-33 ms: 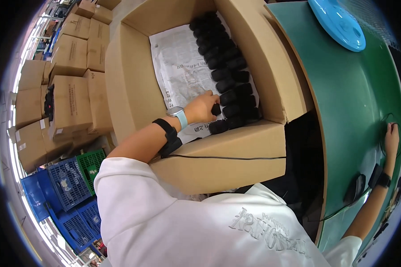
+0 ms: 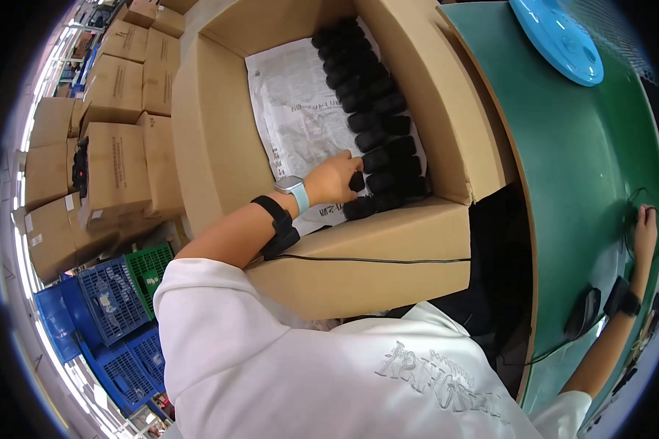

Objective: Testing the optical sensor and functionality of computer mice at a quality control station.

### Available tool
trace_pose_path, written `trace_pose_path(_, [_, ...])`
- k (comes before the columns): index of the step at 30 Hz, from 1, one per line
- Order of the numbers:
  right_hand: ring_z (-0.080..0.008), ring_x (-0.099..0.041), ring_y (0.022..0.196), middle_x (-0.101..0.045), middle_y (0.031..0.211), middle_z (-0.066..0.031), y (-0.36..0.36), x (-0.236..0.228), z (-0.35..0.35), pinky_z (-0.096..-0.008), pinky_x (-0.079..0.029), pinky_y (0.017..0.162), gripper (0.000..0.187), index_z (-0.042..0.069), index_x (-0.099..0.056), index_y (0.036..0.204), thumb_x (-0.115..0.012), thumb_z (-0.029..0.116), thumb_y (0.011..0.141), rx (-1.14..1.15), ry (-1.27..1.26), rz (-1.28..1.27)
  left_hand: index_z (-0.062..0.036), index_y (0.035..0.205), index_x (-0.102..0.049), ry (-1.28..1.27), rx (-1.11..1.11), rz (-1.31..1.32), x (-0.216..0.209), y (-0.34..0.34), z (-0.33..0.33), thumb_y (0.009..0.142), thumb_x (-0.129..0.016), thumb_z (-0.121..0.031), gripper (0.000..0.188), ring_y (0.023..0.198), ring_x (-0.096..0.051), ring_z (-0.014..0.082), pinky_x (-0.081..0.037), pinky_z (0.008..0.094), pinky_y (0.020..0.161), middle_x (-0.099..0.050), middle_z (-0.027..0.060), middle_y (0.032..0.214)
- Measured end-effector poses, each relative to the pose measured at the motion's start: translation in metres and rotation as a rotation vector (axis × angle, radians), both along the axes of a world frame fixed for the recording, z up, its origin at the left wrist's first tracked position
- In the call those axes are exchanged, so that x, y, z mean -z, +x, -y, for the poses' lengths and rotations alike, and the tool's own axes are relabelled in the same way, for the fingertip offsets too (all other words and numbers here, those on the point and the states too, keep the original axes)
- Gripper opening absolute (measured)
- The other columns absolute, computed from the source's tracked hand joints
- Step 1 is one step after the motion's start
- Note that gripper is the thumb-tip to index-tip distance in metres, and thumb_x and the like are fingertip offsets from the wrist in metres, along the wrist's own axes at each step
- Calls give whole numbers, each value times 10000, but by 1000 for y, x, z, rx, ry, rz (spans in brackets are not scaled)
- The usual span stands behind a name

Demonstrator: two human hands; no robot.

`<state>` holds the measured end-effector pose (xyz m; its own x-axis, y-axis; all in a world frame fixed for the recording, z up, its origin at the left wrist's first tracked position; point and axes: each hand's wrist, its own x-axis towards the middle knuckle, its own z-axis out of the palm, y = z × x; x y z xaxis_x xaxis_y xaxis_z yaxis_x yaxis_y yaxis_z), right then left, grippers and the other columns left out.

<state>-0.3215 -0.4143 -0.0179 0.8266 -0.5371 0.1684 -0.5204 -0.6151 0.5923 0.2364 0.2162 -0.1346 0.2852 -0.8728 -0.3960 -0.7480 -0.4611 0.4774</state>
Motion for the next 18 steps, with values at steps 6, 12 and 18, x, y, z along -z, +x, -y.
trace_pose_path(6, [-132,-541,1228,-596,1370,-48,-16,-80,-106,-313,-457,981,383,64,-609,1334,-458,327,1101,-442,-1471,-1336,-22,1139,-624,-14,75,-4,-19,-4,3,689,-843,-178,525,1018,-641,396,-529,464,869,-645,205,1061])
trace_pose_path(12, [-205,-605,1120,-615,1336,-209,146,-125,-352,-326,-512,885,183,49,-504,1086,-445,222,1083,16,-3473,-2680,-24,1015,-677,-484,-262,-195,-178,-40,81,783,-728,-13,238,715,-580,154,-462,286,654,-621,60,789])
trace_pose_path(18, [-133,-559,1007,-605,1341,-174,157,-101,-402,-285,-453,928,113,35,-491,1095,-508,143,1068,275,-3158,-2278,-43,1374,-495,-618,354,-631,-225,-182,161,671,-949,-257,863,1092,-600,217,-518,356,904,-566,106,1308])
